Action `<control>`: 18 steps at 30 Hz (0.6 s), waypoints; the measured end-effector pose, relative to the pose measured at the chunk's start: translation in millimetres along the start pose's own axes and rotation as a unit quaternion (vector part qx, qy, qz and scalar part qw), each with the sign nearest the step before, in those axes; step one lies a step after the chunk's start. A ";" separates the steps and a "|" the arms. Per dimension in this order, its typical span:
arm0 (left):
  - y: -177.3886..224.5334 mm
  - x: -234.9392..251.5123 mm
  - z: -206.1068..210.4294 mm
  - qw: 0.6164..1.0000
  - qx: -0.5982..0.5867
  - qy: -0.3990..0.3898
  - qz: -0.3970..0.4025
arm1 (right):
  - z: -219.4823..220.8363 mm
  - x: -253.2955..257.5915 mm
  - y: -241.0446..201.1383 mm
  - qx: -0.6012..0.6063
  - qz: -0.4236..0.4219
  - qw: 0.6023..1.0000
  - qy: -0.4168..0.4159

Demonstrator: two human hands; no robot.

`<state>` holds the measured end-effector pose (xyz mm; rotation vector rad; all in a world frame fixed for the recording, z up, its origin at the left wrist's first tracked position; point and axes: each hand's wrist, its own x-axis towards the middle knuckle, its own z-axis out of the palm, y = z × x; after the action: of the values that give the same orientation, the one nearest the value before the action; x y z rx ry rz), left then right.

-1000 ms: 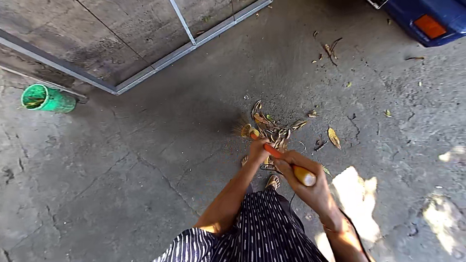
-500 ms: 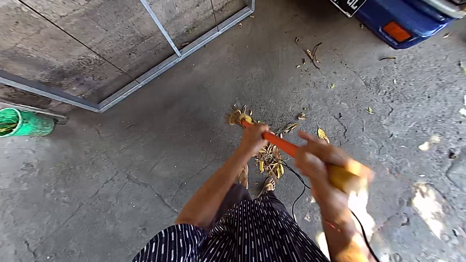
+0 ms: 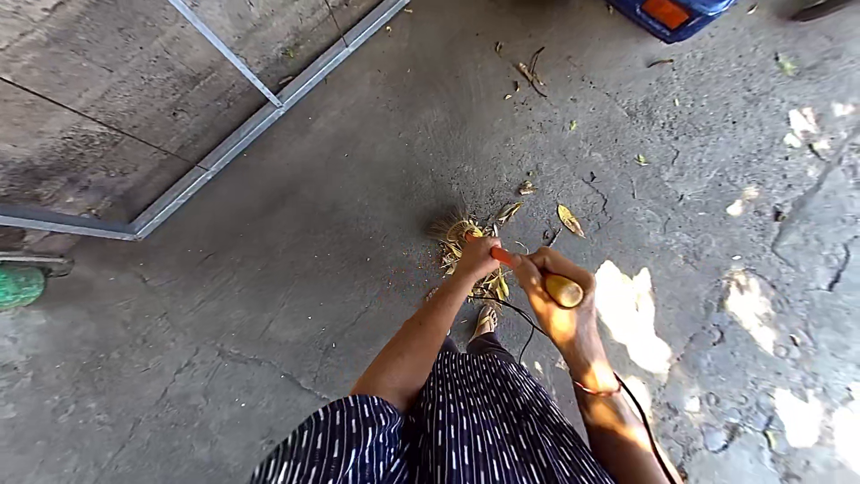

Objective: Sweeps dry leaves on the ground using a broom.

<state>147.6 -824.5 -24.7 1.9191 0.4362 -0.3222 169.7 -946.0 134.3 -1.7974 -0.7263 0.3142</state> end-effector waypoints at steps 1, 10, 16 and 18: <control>12.4 -6.8 5.9 1.000 0.001 -0.016 -0.005 | -8.2 -5.5 -8.4 -0.002 0.005 1.000 0.015; 108.0 -50.1 41.8 0.999 0.013 0.021 0.038 | -85.8 -34.4 -56.7 0.115 -0.114 0.984 0.079; 124.8 -63.4 75.8 0.995 -0.010 0.096 0.016 | -127.4 -57.1 -47.1 0.168 -0.182 0.969 -0.010; 135.9 -67.6 86.5 0.992 -0.001 0.123 0.024 | -146.4 -64.3 -46.8 0.173 -0.202 0.964 -0.014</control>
<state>145.7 -961.5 83.8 1.9726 0.5502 -0.0535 184.6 -1088.3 219.7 -1.2817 -0.9731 0.1783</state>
